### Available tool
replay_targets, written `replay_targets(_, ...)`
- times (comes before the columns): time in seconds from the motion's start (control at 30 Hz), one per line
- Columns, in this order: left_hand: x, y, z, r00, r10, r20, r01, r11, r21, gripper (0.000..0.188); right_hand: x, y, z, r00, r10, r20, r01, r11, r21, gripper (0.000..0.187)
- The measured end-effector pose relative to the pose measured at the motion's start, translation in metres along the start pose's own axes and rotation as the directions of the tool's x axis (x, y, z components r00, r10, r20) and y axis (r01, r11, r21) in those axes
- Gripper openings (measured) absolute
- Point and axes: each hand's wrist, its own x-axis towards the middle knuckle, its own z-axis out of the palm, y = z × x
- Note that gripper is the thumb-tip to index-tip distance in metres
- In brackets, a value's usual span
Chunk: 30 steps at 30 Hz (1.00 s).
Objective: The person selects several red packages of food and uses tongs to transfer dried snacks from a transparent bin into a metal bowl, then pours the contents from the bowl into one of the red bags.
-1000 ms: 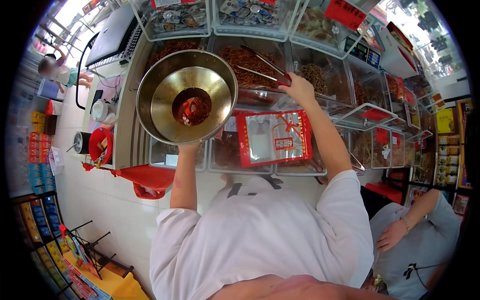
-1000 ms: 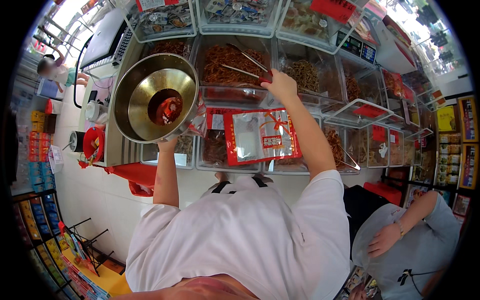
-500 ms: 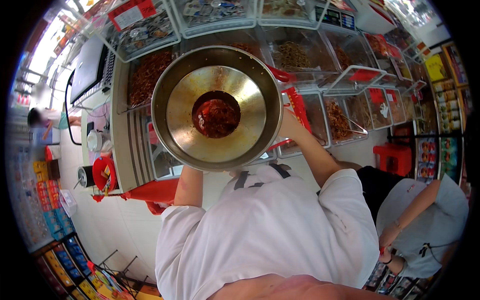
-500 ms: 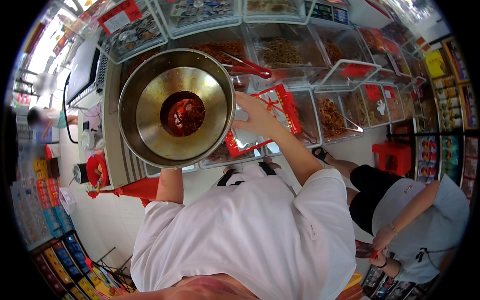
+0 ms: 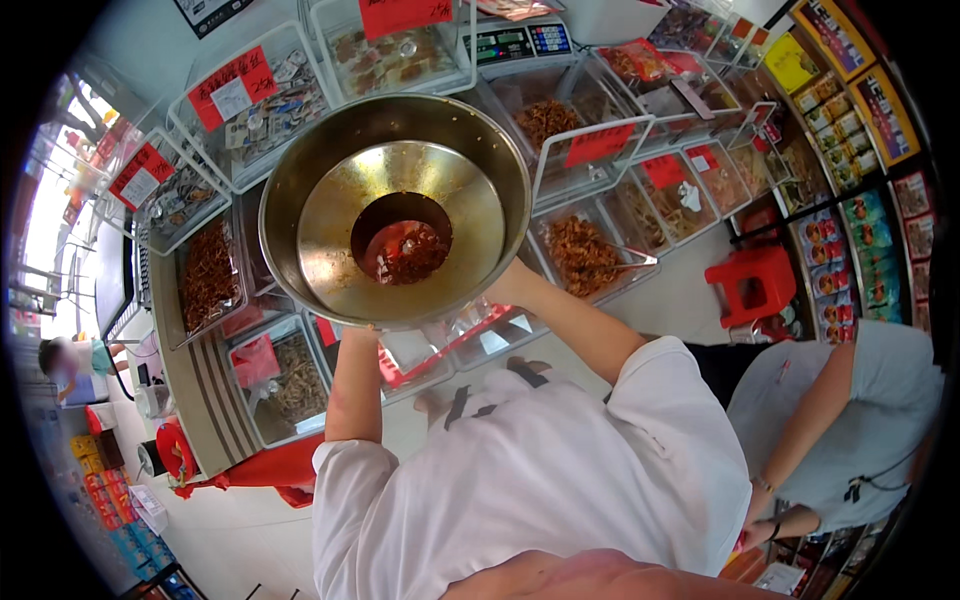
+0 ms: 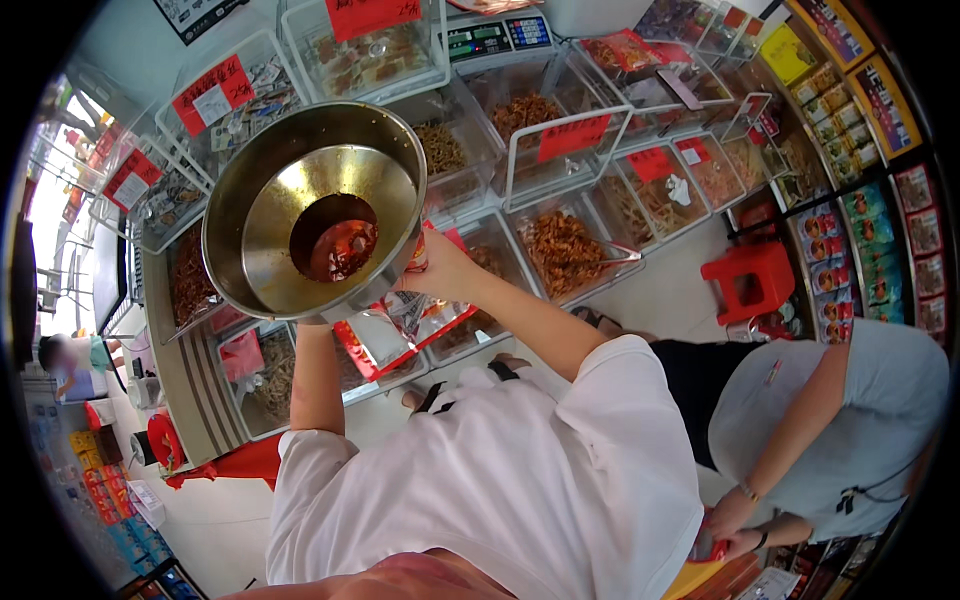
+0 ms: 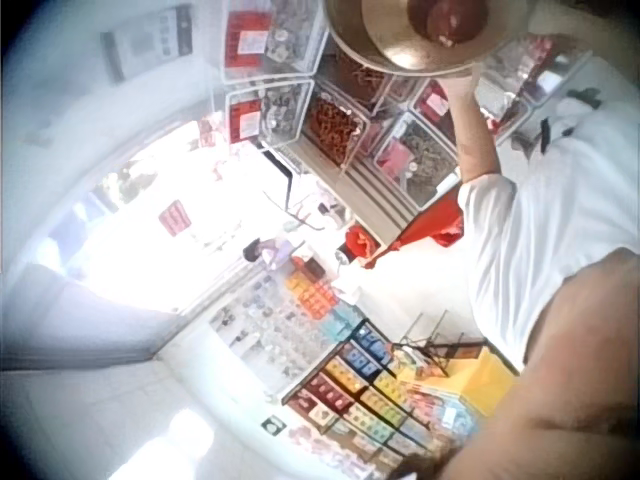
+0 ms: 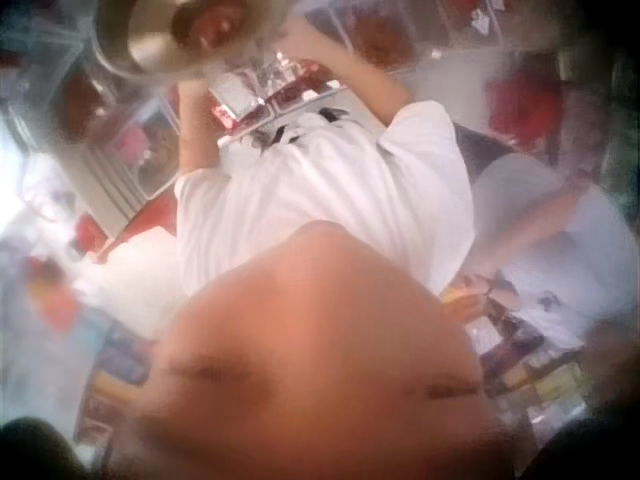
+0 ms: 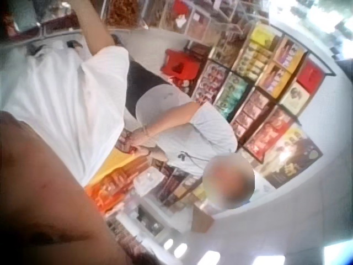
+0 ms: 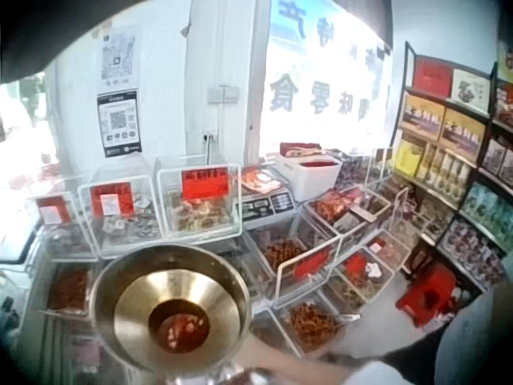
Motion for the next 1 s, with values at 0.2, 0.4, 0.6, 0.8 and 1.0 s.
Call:
replay_targets(0.2,0.088,0.089,0.040,0.988,0.106,0.117,-0.111,0.993,0.036,0.080,0.027,-0.074,-0.091,0.974,0.196,-0.118,-0.180,0.975,0.132,0.030)
replay_targets(0.4,0.162,0.137,0.073,0.933,0.337,0.125,-0.282,0.901,-0.329,0.065,0.059,-0.111,-0.150,0.976,-0.152,-0.157,0.171,0.978,0.116,0.021)
replay_targets(0.6,0.225,0.143,0.095,0.904,0.420,0.076,-0.393,0.889,-0.236,0.045,0.093,-0.133,-0.205,0.940,-0.305,-0.153,0.308,0.951,-0.007,0.031)
replay_targets(0.8,0.294,0.200,0.122,0.926,0.251,0.282,-0.190,0.955,-0.227,0.050,0.154,-0.148,-0.306,0.964,-0.210,-0.162,0.225,0.971,0.081,0.020)
replay_targets(1.0,0.370,0.210,0.184,0.899,0.414,0.145,-0.377,0.897,-0.230,0.052,0.204,-0.148,-0.381,0.926,-0.270,-0.265,0.339,0.903,0.263,0.018)
